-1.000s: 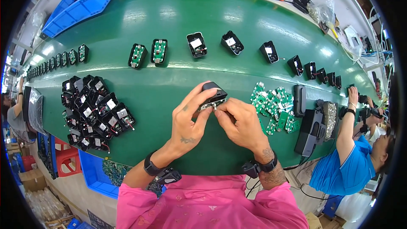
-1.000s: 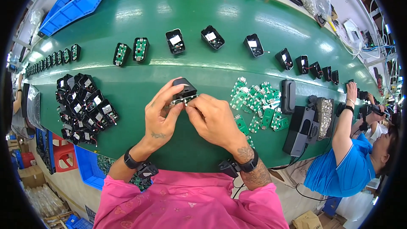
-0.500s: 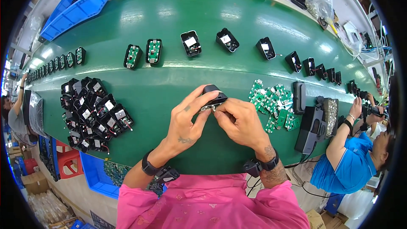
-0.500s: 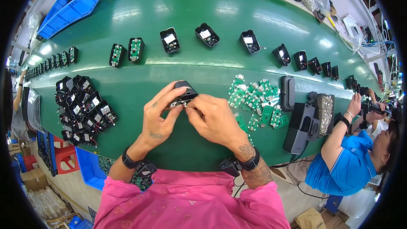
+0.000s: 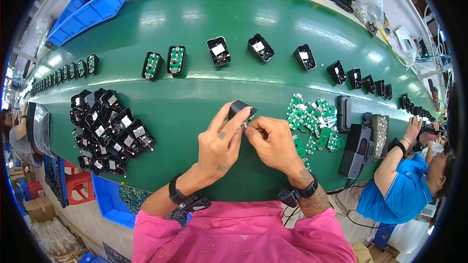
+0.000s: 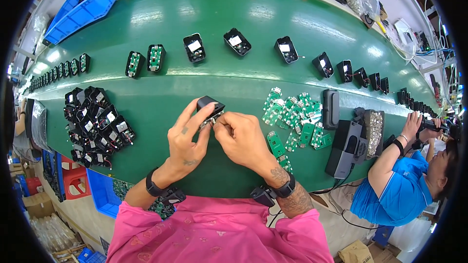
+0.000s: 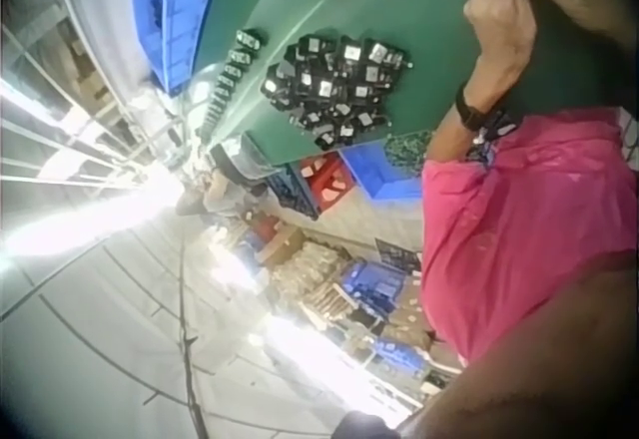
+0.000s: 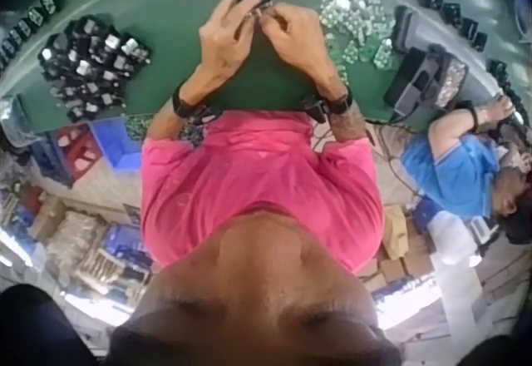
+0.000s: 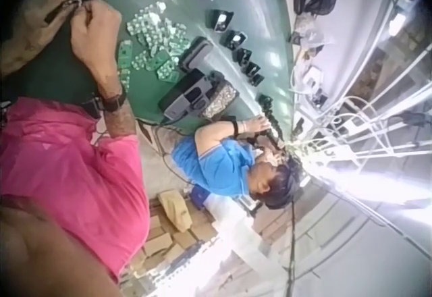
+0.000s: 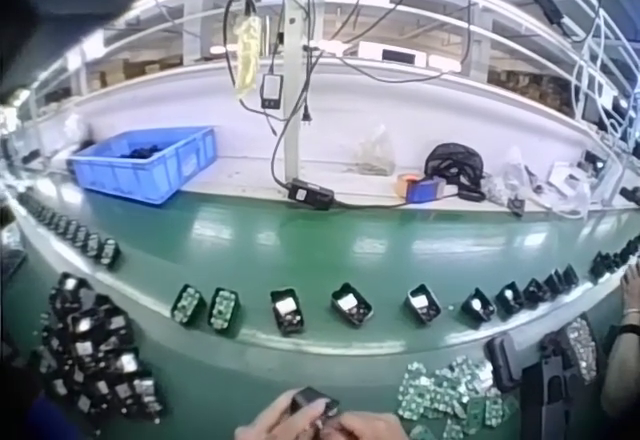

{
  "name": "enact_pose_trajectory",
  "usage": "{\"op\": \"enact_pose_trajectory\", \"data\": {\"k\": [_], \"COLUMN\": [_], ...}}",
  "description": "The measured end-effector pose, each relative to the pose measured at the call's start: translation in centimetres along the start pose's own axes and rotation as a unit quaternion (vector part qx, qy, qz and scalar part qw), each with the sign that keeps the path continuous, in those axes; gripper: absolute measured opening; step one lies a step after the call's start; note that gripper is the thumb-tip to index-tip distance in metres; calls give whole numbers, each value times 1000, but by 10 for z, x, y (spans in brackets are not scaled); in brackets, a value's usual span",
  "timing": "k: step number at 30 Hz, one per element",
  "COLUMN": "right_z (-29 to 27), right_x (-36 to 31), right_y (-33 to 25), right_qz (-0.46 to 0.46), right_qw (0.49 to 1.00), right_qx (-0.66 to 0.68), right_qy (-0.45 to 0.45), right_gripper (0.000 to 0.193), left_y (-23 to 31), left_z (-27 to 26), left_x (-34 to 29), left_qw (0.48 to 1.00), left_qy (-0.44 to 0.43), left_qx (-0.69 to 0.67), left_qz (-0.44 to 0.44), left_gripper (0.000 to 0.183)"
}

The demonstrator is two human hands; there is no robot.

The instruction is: The person assembles electronic devices by fitting a circuit board into a plastic housing and pressing them together. The person then places the assembled device onto the green conveyor belt and repeats the process.

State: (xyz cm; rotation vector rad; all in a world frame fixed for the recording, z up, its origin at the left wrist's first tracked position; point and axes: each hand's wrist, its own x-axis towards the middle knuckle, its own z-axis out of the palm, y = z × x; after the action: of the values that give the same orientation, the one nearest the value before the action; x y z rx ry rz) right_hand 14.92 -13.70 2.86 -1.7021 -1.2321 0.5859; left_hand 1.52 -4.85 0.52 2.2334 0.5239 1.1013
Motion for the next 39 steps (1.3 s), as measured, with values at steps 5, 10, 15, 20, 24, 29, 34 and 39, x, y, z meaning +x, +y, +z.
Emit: {"op": "enact_pose_trajectory", "data": {"k": [5, 10, 15, 20, 24, 29, 34, 39], "right_z": [1, -1, 1, 6, 10, 9, 7, 7], "right_x": [0, 0, -2, -2, -3, -3, -3, -1], "right_y": [2, 3, 5, 7, 10, 7, 3, 3], "right_qz": [26, -40, -102, -91, -94, -89, -44, -88], "right_qw": [999, 999, 991, 994, 993, 994, 999, 995], "right_qx": [37, -8, -73, -42, -61, -47, -24, -21], "right_qy": [5, 31, 49, 36, 36, 40, 19, 33], "right_gripper": [12, 10, 7, 6, 8, 8, 9, 8], "left_y": [-1, 0, 5, 7, 5, 3, 3, 0], "left_z": [4, 0, -2, 0, 4, 8, 7, 2], "left_x": [-5, -2, 0, -4, -6, -11, -13, -5], "left_qw": [990, 983, 995, 998, 998, 999, 999, 999], "left_qy": [9, -13, -39, -16, -15, 6, 4, 11], "left_qx": [-108, -133, -53, -10, 3, 26, 38, 36], "left_qz": [-92, -129, -80, -62, -61, -29, -20, -5], "left_gripper": [48, 48, 48, 49, 50, 54, 55, 54]}}
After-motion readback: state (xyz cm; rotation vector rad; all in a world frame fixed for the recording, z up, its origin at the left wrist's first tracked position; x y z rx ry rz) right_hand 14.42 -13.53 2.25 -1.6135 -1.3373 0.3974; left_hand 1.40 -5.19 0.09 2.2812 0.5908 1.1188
